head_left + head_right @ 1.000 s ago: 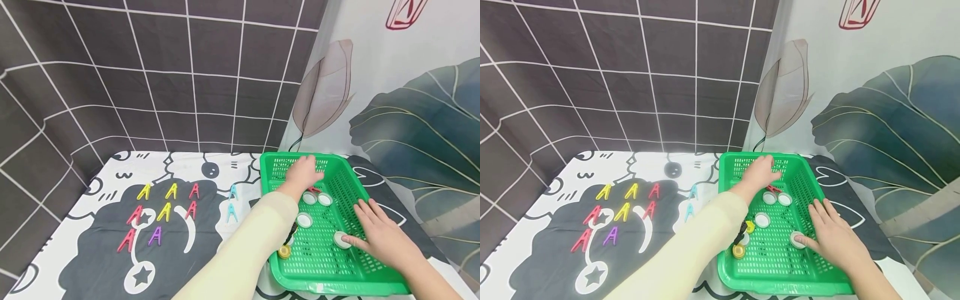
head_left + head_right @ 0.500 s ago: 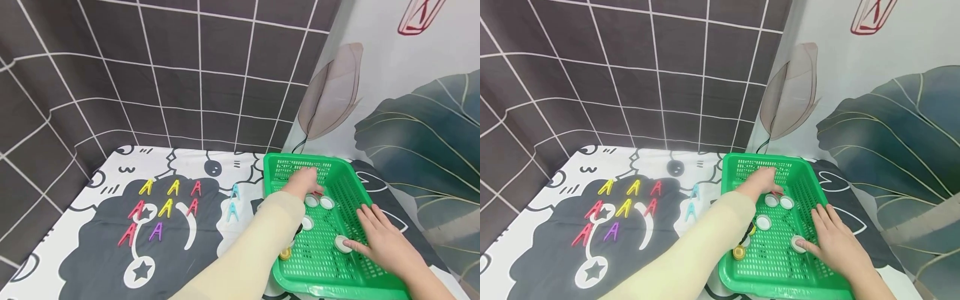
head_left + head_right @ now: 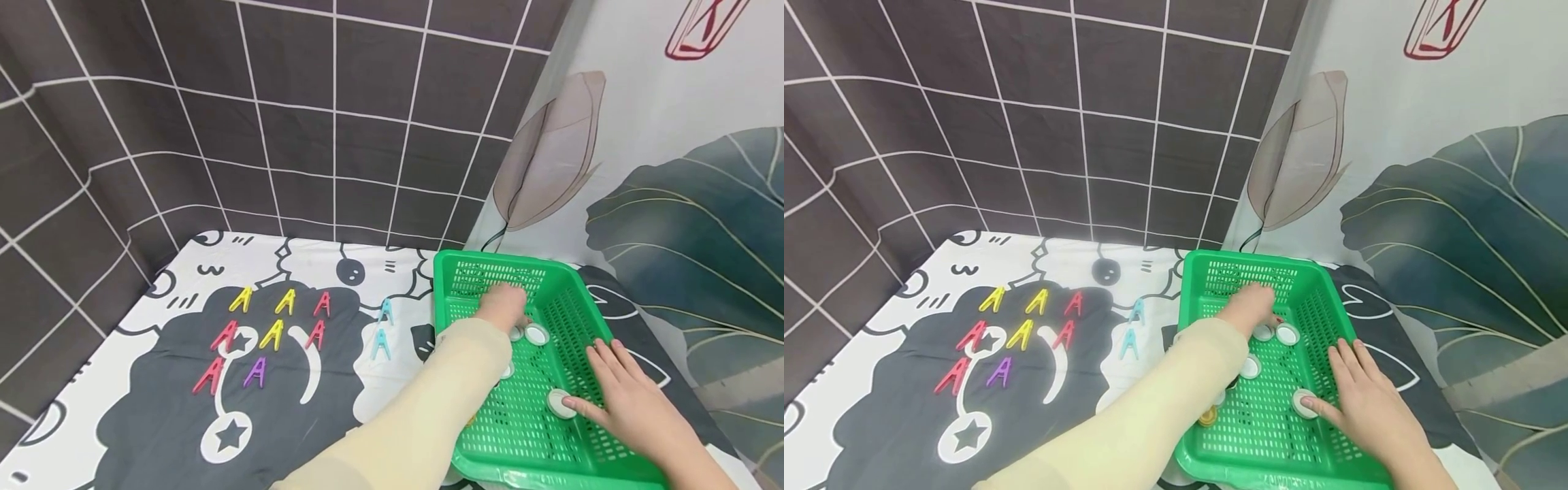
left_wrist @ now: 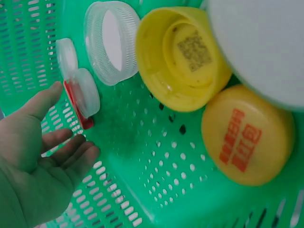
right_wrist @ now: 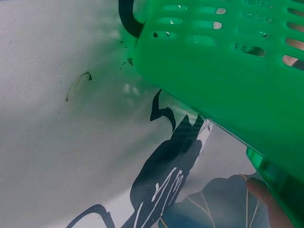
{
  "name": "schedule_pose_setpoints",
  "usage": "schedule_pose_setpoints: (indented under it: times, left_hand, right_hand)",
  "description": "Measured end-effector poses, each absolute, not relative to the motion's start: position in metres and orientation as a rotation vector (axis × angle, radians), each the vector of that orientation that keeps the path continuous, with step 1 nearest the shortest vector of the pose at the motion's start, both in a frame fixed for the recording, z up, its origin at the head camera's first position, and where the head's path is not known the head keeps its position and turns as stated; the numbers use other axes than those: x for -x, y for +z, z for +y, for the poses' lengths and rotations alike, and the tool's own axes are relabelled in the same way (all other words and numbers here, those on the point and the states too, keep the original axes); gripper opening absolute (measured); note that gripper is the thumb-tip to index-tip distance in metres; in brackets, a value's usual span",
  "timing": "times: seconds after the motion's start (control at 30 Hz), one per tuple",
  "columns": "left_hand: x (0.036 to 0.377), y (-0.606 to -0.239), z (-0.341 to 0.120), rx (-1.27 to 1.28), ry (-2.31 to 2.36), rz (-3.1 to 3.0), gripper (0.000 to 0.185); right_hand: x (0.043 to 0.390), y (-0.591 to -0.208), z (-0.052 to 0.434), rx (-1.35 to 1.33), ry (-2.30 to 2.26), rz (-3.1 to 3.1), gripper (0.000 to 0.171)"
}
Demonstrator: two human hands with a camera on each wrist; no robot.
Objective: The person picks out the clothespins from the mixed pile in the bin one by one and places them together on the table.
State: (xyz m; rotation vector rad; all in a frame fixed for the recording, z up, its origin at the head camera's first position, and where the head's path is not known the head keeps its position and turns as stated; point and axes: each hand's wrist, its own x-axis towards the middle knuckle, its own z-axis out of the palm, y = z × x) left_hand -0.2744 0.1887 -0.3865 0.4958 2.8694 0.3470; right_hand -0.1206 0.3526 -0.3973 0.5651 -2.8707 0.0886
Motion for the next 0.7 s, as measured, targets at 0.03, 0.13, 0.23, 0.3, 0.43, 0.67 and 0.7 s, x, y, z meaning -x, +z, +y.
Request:
schedule_pose_setpoints:
  times: [0.03, 0.13, 0.23, 0.3, 0.43, 0.67, 0.7]
  left_hand:
    - [0.273, -0.386, 0.189, -0.504, 0.324, 2.869, 0.024]
    - [0.271, -0.388, 0.192, -0.521, 0.274, 2.864, 0.020]
    - [0.272, -0.391, 0.196, -0.519, 0.248, 2.853, 0.020]
    - [0.273, -0.393, 0.196, -0.523, 0.253, 2.847, 0.020]
    - [0.275, -0.395, 0.194, -0.611, 0.277, 2.829, 0.019]
    - [0.275, -0.396, 0.191, -0.744, 0.370, 2.714, 0.038]
    - [0.274, -0.396, 0.191, -0.747, 0.377, 2.702, 0.043]
  right_hand:
    - [0.121, -0.397, 0.353, -0.565, 0.090, -2.873, 0.092]
    - [0.120, -0.397, 0.353, -0.561, 0.098, -2.880, 0.092]
    - [0.120, -0.397, 0.354, -0.559, 0.099, -2.876, 0.092]
    - [0.120, -0.397, 0.353, -0.562, 0.100, -2.868, 0.092]
    - [0.121, -0.397, 0.353, -0.575, 0.100, -2.855, 0.092]
    - [0.121, -0.397, 0.353, -0.561, 0.105, -2.878, 0.093]
    - [0.121, -0.398, 0.353, -0.558, 0.108, -2.884, 0.093]
